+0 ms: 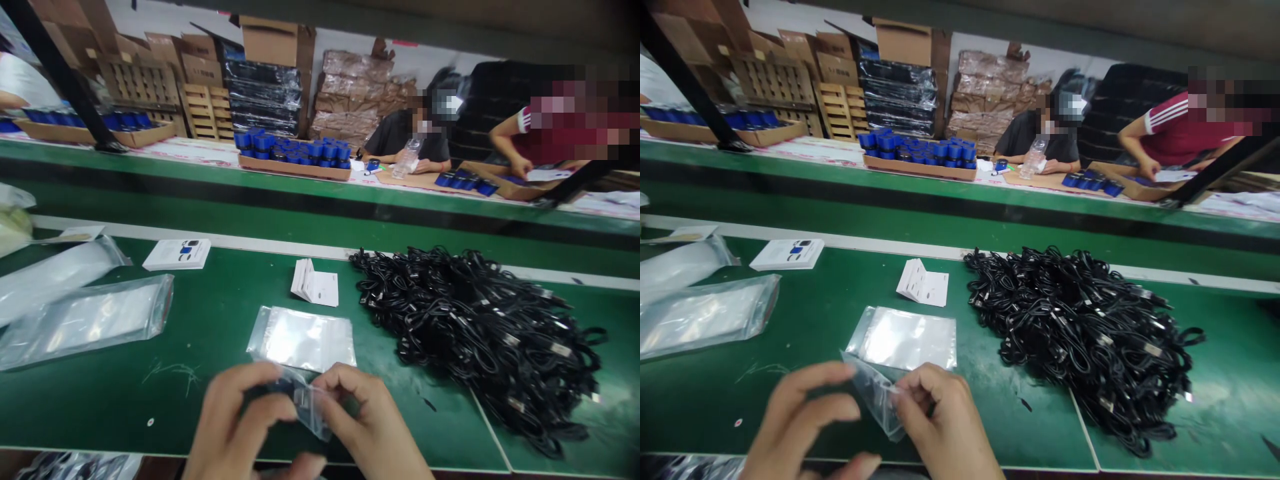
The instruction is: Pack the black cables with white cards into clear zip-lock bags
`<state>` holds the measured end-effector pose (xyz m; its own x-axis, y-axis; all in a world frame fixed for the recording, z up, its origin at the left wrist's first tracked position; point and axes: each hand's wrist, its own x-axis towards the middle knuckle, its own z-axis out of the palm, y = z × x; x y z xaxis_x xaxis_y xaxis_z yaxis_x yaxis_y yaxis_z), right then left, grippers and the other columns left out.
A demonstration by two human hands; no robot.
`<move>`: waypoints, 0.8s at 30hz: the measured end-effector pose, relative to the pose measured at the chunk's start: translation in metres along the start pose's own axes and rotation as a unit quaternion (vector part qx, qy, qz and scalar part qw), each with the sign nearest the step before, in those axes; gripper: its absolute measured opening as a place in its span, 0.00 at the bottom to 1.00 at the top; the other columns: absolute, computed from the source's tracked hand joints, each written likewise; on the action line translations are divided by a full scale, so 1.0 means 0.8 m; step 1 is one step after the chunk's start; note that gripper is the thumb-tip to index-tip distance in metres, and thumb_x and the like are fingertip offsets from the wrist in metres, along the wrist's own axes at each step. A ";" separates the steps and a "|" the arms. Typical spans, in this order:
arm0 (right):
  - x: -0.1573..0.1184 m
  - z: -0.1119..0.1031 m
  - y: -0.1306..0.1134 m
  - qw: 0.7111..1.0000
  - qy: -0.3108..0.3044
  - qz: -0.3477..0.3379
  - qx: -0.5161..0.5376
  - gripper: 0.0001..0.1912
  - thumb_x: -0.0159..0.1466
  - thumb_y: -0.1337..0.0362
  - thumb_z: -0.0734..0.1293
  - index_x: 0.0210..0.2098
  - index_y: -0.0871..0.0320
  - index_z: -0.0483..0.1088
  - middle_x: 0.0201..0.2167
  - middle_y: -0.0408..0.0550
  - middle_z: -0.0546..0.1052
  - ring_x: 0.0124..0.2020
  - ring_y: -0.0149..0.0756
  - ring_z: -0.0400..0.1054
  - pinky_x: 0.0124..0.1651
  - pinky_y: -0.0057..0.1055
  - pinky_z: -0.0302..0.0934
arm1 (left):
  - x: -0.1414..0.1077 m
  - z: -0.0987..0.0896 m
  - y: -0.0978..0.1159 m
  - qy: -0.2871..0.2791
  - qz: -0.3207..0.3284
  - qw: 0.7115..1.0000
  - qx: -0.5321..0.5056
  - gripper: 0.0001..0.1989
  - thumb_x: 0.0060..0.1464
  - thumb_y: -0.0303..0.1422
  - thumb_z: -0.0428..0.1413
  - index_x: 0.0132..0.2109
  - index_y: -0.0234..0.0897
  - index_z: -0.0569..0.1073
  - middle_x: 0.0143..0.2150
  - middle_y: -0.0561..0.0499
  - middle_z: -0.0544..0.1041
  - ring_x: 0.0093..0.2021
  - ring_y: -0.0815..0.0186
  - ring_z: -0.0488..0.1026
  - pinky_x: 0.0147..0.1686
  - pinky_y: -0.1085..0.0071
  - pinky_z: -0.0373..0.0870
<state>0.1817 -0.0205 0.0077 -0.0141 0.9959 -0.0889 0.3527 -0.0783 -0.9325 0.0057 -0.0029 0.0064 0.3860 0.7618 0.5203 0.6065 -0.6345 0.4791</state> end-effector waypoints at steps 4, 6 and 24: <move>0.003 -0.008 -0.011 0.997 -0.063 -0.041 -0.008 0.09 0.57 0.73 0.63 0.27 0.57 0.74 0.22 0.40 0.73 0.24 0.29 0.66 0.30 0.24 0.60 | 0.030 -0.018 -0.017 -0.138 0.019 0.990 -0.036 0.33 0.37 0.49 0.67 0.50 0.44 0.70 0.46 0.47 0.80 0.41 0.54 0.79 0.37 0.64 0.77; 0.005 -0.009 -0.012 0.998 -0.054 -0.026 0.017 0.06 0.59 0.71 0.64 0.30 0.56 0.74 0.21 0.39 0.73 0.24 0.30 0.66 0.30 0.24 0.60 | 0.039 -0.014 -0.020 -0.235 -0.078 0.960 -0.133 0.19 0.46 0.41 0.64 0.46 0.46 0.73 0.35 0.56 0.82 0.32 0.63 0.80 0.31 0.72 0.77; 0.007 -0.006 0.004 0.998 -0.005 -0.021 -0.051 0.07 0.66 0.65 0.61 0.30 0.56 0.67 0.27 0.41 0.71 0.29 0.31 0.65 0.33 0.26 0.56 | 0.020 0.015 -0.032 -0.148 -0.269 0.907 -0.287 0.12 0.59 0.41 0.51 0.33 0.42 0.74 0.28 0.57 0.74 0.28 0.70 0.71 0.29 0.78 0.68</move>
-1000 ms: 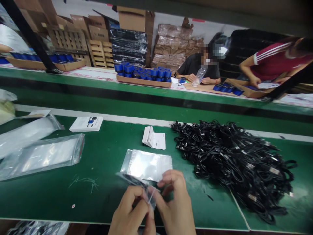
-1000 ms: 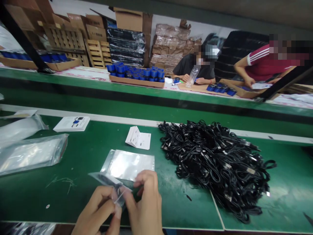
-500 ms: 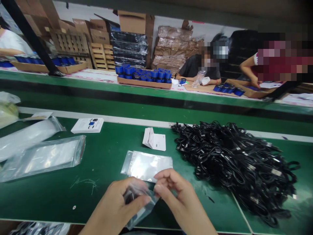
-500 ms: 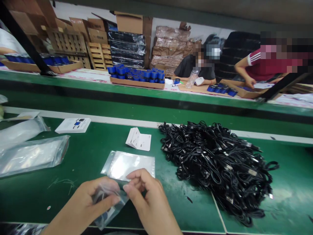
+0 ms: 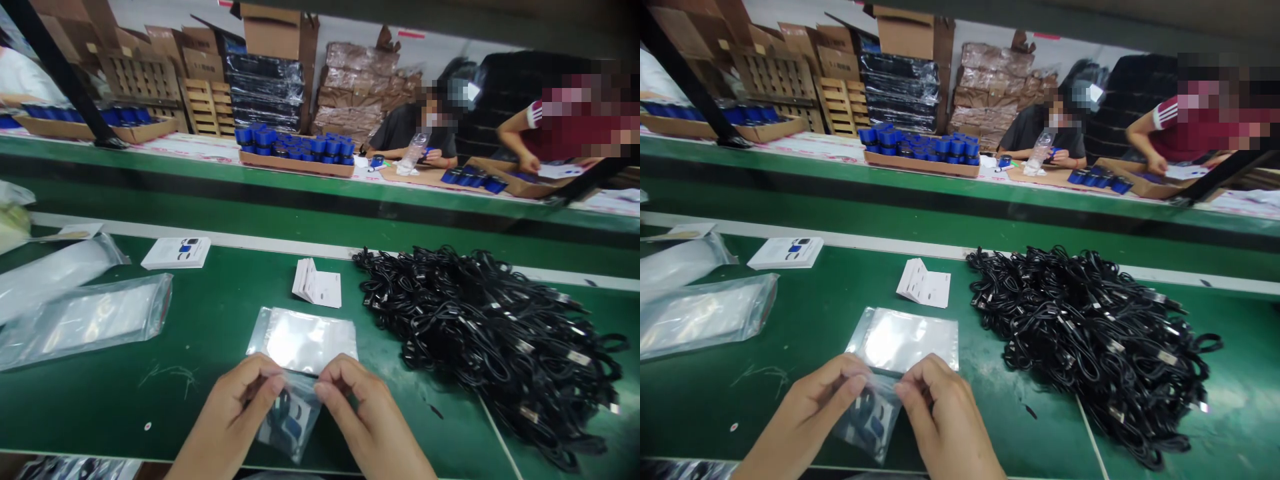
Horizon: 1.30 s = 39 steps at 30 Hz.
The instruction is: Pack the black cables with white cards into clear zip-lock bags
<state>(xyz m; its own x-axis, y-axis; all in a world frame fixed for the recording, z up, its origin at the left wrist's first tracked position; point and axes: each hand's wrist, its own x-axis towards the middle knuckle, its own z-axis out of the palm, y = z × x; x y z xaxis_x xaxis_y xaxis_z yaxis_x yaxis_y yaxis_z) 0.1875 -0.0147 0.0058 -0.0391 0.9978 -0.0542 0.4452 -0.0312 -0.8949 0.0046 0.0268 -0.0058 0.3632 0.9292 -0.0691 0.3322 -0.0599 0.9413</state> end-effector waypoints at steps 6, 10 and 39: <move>-0.003 0.003 -0.002 1.000 0.001 0.007 0.026 0.10 0.64 0.64 0.62 0.27 0.57 0.66 0.25 0.41 0.69 0.28 0.31 0.64 0.32 0.25 0.56 | 0.002 -0.010 -0.007 -0.025 0.000 0.999 0.025 0.13 0.60 0.41 0.50 0.33 0.41 0.74 0.29 0.55 0.73 0.29 0.69 0.70 0.28 0.79 0.67; -0.002 0.002 -0.002 0.998 0.012 0.025 0.053 0.11 0.64 0.62 0.61 0.27 0.57 0.66 0.24 0.41 0.68 0.28 0.31 0.63 0.32 0.25 0.55 | 0.003 -0.015 -0.004 -0.031 0.002 0.999 0.031 0.13 0.61 0.39 0.50 0.33 0.41 0.74 0.29 0.55 0.74 0.31 0.69 0.71 0.32 0.79 0.66; -0.019 0.101 0.041 0.955 0.275 -0.106 0.013 0.11 0.68 0.59 0.60 0.33 0.56 0.69 0.19 0.44 0.72 0.18 0.33 0.63 0.23 0.28 0.59 | -0.028 0.068 -0.019 0.153 0.080 0.984 -0.034 0.15 0.62 0.45 0.48 0.38 0.43 0.74 0.29 0.55 0.81 0.27 0.69 0.76 0.31 0.77 0.70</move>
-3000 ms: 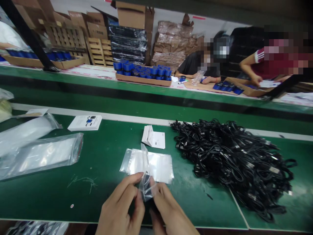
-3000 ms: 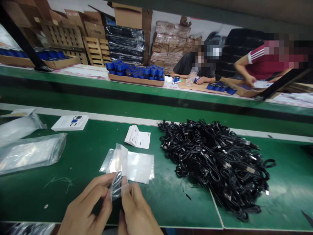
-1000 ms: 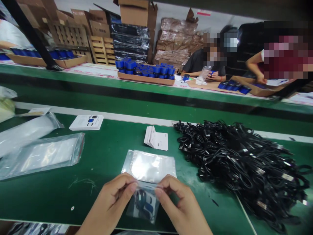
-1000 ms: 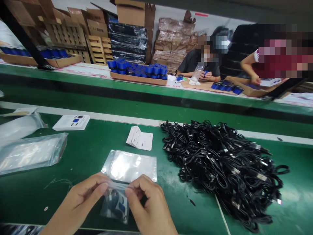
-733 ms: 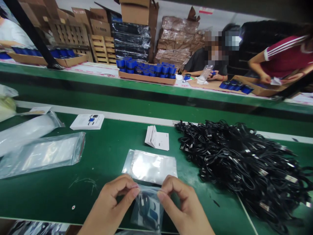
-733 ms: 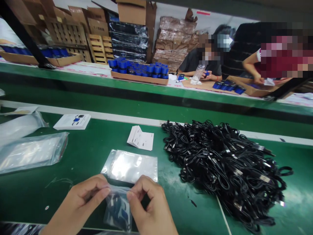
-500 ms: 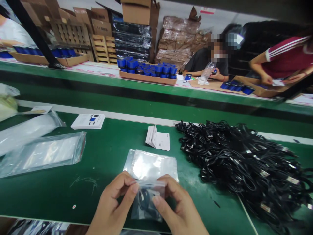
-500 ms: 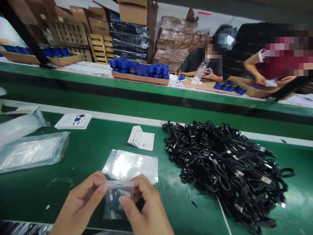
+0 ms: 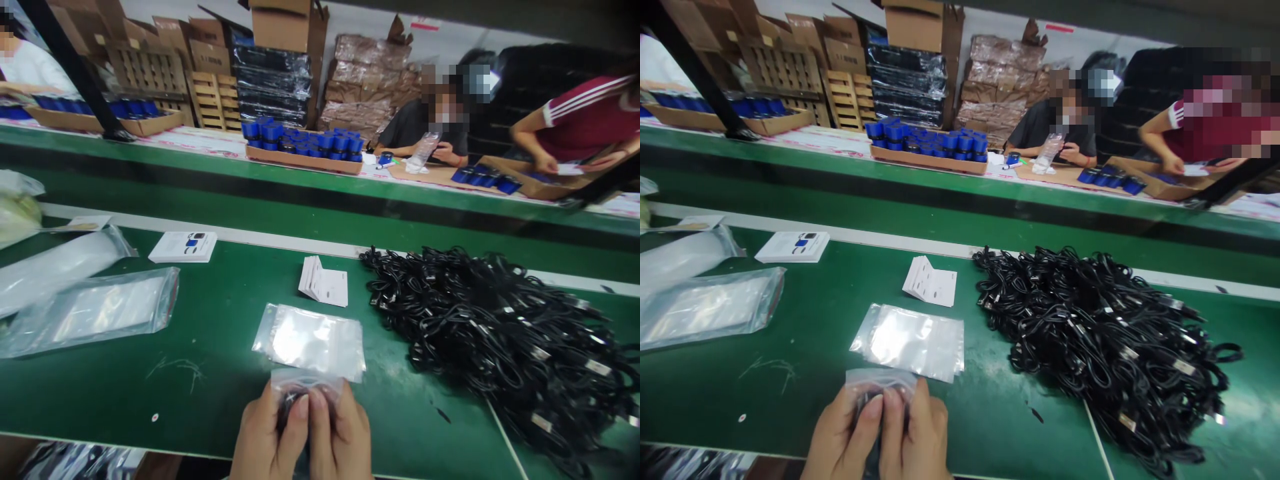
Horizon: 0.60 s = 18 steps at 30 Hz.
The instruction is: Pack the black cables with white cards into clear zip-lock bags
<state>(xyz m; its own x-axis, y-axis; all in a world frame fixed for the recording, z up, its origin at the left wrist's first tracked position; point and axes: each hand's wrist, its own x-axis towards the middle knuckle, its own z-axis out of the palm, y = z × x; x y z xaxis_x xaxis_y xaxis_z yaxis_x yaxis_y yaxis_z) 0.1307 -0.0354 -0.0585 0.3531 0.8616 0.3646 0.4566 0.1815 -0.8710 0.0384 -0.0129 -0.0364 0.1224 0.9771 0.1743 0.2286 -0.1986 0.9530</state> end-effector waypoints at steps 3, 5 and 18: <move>0.000 -0.006 -0.005 0.997 0.037 -0.055 -0.032 0.09 0.68 0.61 0.60 0.34 0.55 0.69 0.22 0.45 0.73 0.23 0.36 0.67 0.29 0.30 0.61 | 0.007 -0.008 0.007 -0.011 0.037 0.999 -0.002 0.14 0.63 0.42 0.47 0.38 0.46 0.75 0.27 0.57 0.78 0.26 0.70 0.74 0.30 0.77 0.68; 0.009 -0.015 -0.012 0.999 0.022 -0.028 0.002 0.09 0.68 0.60 0.60 0.35 0.55 0.68 0.25 0.45 0.72 0.26 0.35 0.67 0.29 0.29 0.61 | 0.015 -0.017 0.014 -0.052 0.043 0.997 -0.028 0.12 0.62 0.40 0.48 0.37 0.45 0.75 0.28 0.56 0.75 0.28 0.70 0.73 0.32 0.77 0.67; 0.045 -0.050 -0.030 0.984 -0.167 -0.003 0.067 0.08 0.63 0.69 0.61 0.27 0.57 0.64 0.23 0.42 0.66 0.25 0.31 0.63 0.29 0.26 0.57 | 0.038 -0.058 0.023 -0.180 -0.009 0.981 0.066 0.07 0.58 0.34 0.54 0.33 0.41 0.74 0.30 0.55 0.75 0.30 0.70 0.74 0.32 0.79 0.68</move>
<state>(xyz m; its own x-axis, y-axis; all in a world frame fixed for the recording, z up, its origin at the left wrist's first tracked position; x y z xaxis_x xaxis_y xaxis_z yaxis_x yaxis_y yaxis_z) 0.1653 -0.0276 -0.0116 0.0532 0.9637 0.2617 0.3378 0.2293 -0.9129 0.0013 0.0168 -0.0019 0.4443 0.8952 0.0358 0.3542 -0.2122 0.9108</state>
